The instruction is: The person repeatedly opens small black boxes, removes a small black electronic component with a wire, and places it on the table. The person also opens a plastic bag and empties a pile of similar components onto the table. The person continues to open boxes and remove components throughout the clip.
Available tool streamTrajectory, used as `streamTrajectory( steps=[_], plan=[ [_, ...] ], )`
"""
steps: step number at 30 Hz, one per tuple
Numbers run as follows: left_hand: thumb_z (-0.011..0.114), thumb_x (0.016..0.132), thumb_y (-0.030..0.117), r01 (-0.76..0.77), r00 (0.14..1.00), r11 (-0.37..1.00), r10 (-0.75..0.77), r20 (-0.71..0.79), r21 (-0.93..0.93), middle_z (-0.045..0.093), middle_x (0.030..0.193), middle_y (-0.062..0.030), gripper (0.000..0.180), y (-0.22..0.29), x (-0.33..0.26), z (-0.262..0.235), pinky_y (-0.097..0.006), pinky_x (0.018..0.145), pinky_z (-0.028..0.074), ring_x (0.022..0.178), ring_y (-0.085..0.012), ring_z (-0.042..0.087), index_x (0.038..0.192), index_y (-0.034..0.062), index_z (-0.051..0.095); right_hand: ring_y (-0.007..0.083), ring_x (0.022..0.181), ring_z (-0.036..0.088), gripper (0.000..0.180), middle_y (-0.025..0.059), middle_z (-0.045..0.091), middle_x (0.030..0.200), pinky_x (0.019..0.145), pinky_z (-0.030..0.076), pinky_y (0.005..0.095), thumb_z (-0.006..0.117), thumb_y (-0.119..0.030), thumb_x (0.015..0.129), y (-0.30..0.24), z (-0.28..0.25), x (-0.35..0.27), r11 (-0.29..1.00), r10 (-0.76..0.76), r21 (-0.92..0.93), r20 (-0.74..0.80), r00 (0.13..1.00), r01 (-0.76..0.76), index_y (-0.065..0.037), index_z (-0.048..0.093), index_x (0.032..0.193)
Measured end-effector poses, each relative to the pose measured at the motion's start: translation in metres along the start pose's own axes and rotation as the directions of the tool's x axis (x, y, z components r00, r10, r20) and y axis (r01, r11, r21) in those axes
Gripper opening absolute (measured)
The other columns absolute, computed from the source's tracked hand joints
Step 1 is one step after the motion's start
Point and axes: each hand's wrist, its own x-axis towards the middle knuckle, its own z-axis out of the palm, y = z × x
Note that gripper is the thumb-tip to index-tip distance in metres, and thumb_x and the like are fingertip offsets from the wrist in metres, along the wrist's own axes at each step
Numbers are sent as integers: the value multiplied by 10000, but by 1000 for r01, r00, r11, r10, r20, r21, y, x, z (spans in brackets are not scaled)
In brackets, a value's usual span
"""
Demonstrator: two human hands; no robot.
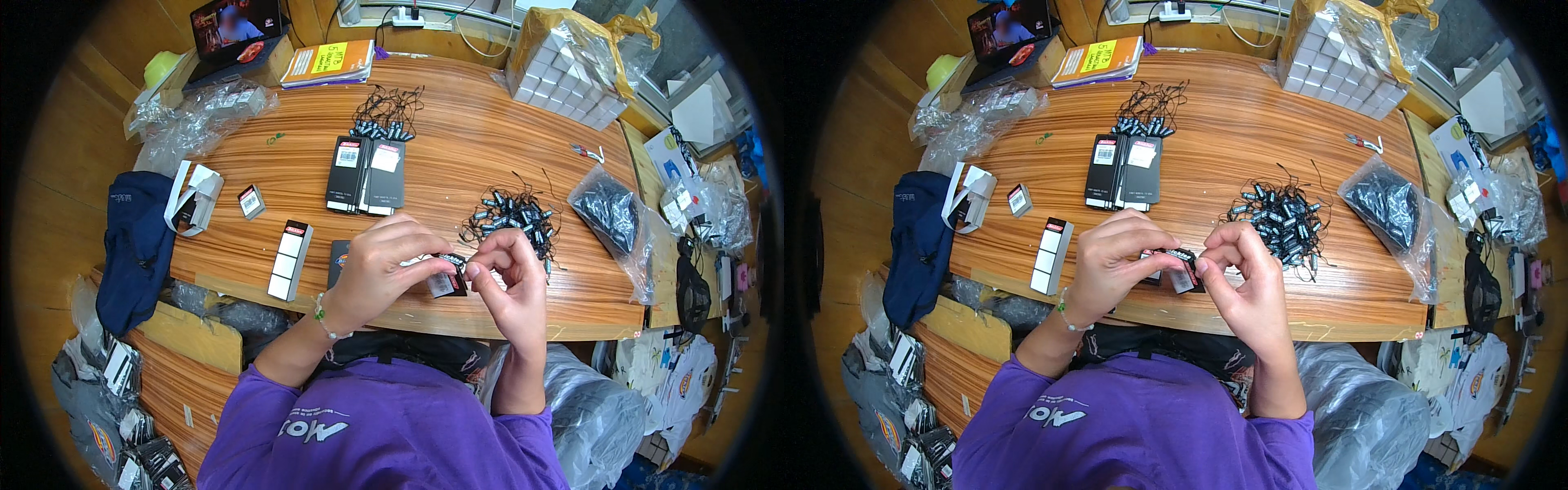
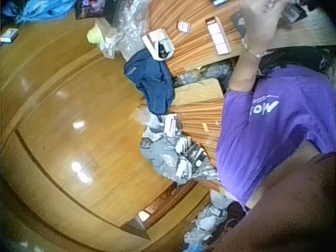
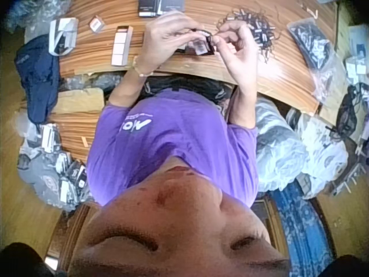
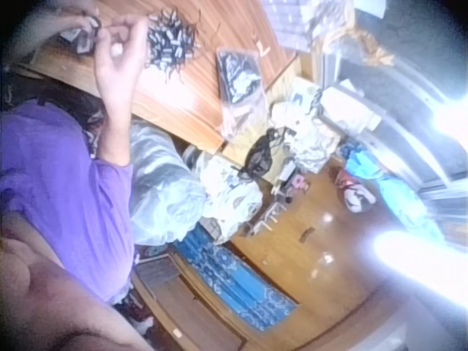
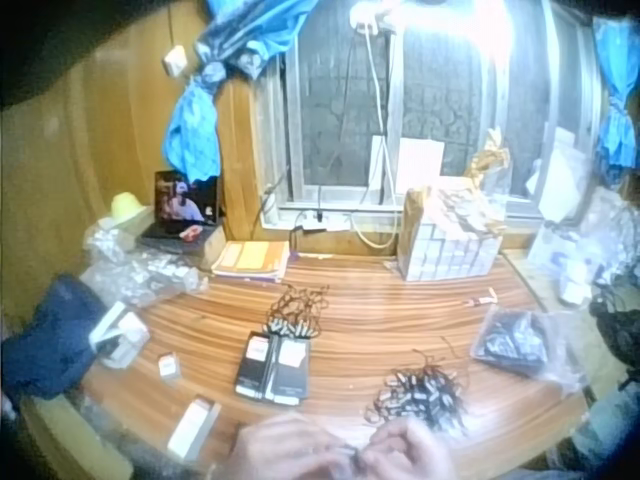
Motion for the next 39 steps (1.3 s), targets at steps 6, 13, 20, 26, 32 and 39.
streamTrajectory(
  steps=[6,13,20,26,32,39],
  plan=[
    [753,634,84,-22,996,999,25,81,-46,640,733,-65,168,-8,0,-1,-288,613,452,682,-192,586,757,12,664,74,679,568,182,46,578,742,581,446,195,579,43,813,8,-5,1,983,68,162,102,992,-84,-6,450,933],
    [735,658,52,100,985,974,-67,160,-203,640,734,-75,140,-6,-2,-2,-283,616,451,694,-181,587,771,5,667,72,677,565,226,54,601,767,578,445,187,641,2,791,16,-7,2,946,53,307,180,982,-107,-13,474,943],
    [736,652,26,238,961,897,-164,221,-372,646,739,-73,141,2,-4,-4,-266,621,447,689,-167,583,770,-2,664,55,704,549,228,32,586,799,605,413,174,715,-52,741,30,-7,-2,908,-25,412,235,972,-76,-11,534,873],
    [724,681,68,257,959,873,-177,221,-414,644,747,-73,148,0,-11,-2,-272,636,442,695,-162,582,804,9,667,72,724,562,197,34,582,800,635,424,191,691,-40,761,33,-6,-4,891,-8,437,286,958,-123,-12,525,864],
    [707,708,96,261,964,908,-229,134,-326,645,761,-73,142,2,-6,-5,-278,656,452,714,-172,592,813,12,661,118,754,592,100,61,593,818,683,468,230,590,-54,845,25,-1,-2,930,40,348,225,974,-119,10,524,883],
    [736,669,65,127,992,966,-117,55,-226,635,722,-75,146,-1,-7,-5,-263,618,452,687,-168,588,775,3,657,135,738,604,90,88,616,791,671,478,237,551,-69,872,31,1,0,935,27,339,219,975,-102,20,544,865]
  ],
)
